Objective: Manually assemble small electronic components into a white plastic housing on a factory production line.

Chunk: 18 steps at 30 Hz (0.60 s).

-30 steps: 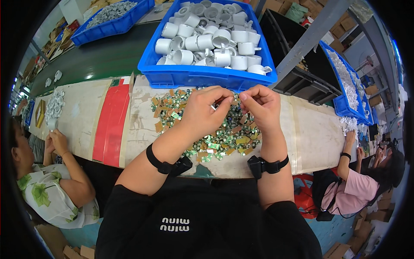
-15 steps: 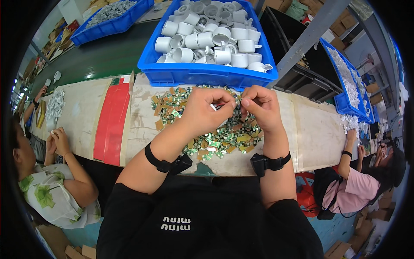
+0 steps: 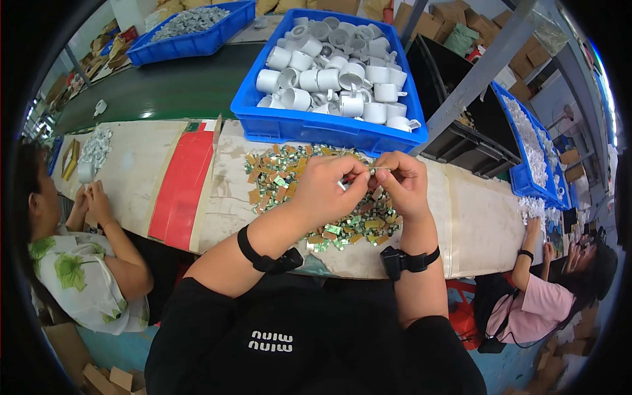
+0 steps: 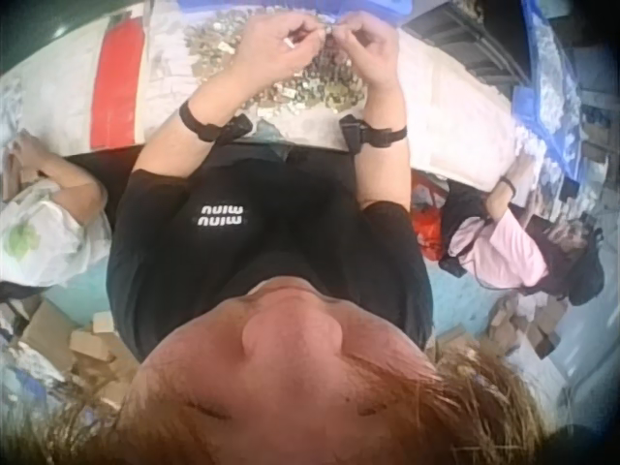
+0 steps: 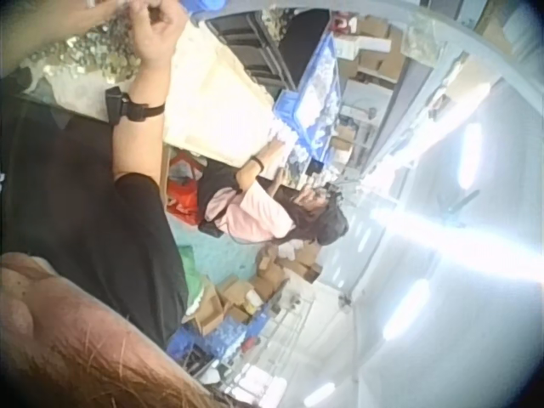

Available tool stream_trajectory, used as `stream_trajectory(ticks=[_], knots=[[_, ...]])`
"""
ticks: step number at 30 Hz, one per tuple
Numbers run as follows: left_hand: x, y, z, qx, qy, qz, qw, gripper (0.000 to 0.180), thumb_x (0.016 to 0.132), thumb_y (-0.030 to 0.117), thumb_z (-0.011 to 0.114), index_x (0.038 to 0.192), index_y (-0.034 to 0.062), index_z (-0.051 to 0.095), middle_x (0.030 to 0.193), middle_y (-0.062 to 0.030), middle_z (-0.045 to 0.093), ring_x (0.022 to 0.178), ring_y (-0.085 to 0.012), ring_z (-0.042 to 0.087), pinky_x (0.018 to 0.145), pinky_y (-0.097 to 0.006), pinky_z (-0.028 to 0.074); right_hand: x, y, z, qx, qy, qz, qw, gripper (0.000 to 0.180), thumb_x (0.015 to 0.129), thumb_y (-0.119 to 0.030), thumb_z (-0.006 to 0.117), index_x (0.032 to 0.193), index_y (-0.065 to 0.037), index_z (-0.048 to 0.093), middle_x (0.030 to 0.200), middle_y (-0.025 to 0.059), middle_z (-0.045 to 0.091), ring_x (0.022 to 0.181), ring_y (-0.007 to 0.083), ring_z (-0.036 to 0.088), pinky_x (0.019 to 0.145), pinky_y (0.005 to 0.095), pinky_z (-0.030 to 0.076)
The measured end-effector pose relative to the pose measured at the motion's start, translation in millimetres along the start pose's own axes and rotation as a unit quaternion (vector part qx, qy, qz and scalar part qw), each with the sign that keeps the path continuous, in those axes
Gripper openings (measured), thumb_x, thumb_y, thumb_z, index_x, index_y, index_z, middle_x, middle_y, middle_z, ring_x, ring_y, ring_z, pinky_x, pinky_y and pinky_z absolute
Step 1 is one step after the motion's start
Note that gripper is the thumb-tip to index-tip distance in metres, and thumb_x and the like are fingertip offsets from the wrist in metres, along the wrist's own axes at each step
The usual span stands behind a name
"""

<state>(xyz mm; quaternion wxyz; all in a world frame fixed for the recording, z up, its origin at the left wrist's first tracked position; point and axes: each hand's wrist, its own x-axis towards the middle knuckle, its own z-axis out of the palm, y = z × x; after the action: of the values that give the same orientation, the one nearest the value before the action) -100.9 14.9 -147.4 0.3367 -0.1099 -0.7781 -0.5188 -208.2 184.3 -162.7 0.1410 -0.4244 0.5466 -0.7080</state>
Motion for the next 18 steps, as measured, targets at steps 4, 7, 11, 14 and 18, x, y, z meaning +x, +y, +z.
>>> stream_trajectory(ticks=[4, 7, 11, 14, 18], knots=[[4.5, -2.8, -10.7, 0.017, -0.010, -0.043, 0.999, 0.009, 0.088, 0.008, 0.073, 0.090, -0.0001, 0.074, 0.073, -0.0089, 0.071, 0.064, -0.0125, 0.065, 0.063, -0.028, 0.052, 1.1, 5.5, -8.4, -0.004, 0.021, 0.049, 0.999, 0.013, 0.096, -0.012, 0.074, 0.094, -0.002, 0.067, 0.081, 0.0025, 0.068, 0.070, 0.0082, 0.063, 0.064, 0.0230, 0.051], [-3.0, -13.3, -47.2, 0.065, -0.035, -0.148, 0.986, 0.011, 0.089, 0.010, 0.072, 0.091, 0.0000, 0.074, 0.075, -0.0089, 0.073, 0.067, -0.0133, 0.067, 0.064, -0.028, 0.053, 3.6, 10.5, -11.0, -0.013, 0.038, 0.059, 0.997, 0.016, 0.099, -0.016, 0.072, 0.097, -0.001, 0.069, 0.078, 0.0004, 0.066, 0.067, 0.0067, 0.060, 0.061, 0.0220, 0.049], [-18.5, -37.5, -129.0, 0.323, 0.074, -0.141, 0.933, 0.027, 0.085, 0.025, 0.076, 0.096, 0.0007, 0.073, 0.081, -0.0117, 0.071, 0.074, -0.0259, 0.068, 0.068, -0.040, 0.054, 9.5, 16.2, -6.4, -0.039, 0.127, 0.083, 0.988, 0.029, 0.102, -0.027, 0.069, 0.087, -0.002, 0.069, 0.064, -0.0013, 0.061, 0.055, 0.0045, 0.052, 0.052, 0.0212, 0.041], [-48.8, -40.6, -172.0, 0.491, 0.057, -0.151, 0.856, 0.044, 0.084, 0.032, 0.076, 0.114, 0.0012, 0.066, 0.112, -0.0155, 0.067, 0.106, -0.0322, 0.062, 0.088, -0.050, 0.048, 10.2, 10.5, 7.5, -0.112, 0.149, 0.130, 0.974, 0.031, 0.101, -0.027, 0.070, 0.081, -0.003, 0.067, 0.060, -0.0022, 0.060, 0.053, 0.0045, 0.051, 0.050, 0.0218, 0.038], [-93.4, -50.6, -177.2, 0.537, -0.035, -0.211, 0.816, 0.078, 0.081, 0.041, 0.077, 0.141, -0.0004, 0.049, 0.151, -0.0287, 0.041, 0.139, -0.0464, 0.038, 0.114, -0.059, 0.030, 7.1, 7.0, 7.6, -0.118, 0.141, 0.130, 0.974, 0.030, 0.100, -0.024, 0.071, 0.080, -0.003, 0.066, 0.061, -0.0017, 0.061, 0.054, 0.0044, 0.051, 0.050, 0.0222, 0.039]])
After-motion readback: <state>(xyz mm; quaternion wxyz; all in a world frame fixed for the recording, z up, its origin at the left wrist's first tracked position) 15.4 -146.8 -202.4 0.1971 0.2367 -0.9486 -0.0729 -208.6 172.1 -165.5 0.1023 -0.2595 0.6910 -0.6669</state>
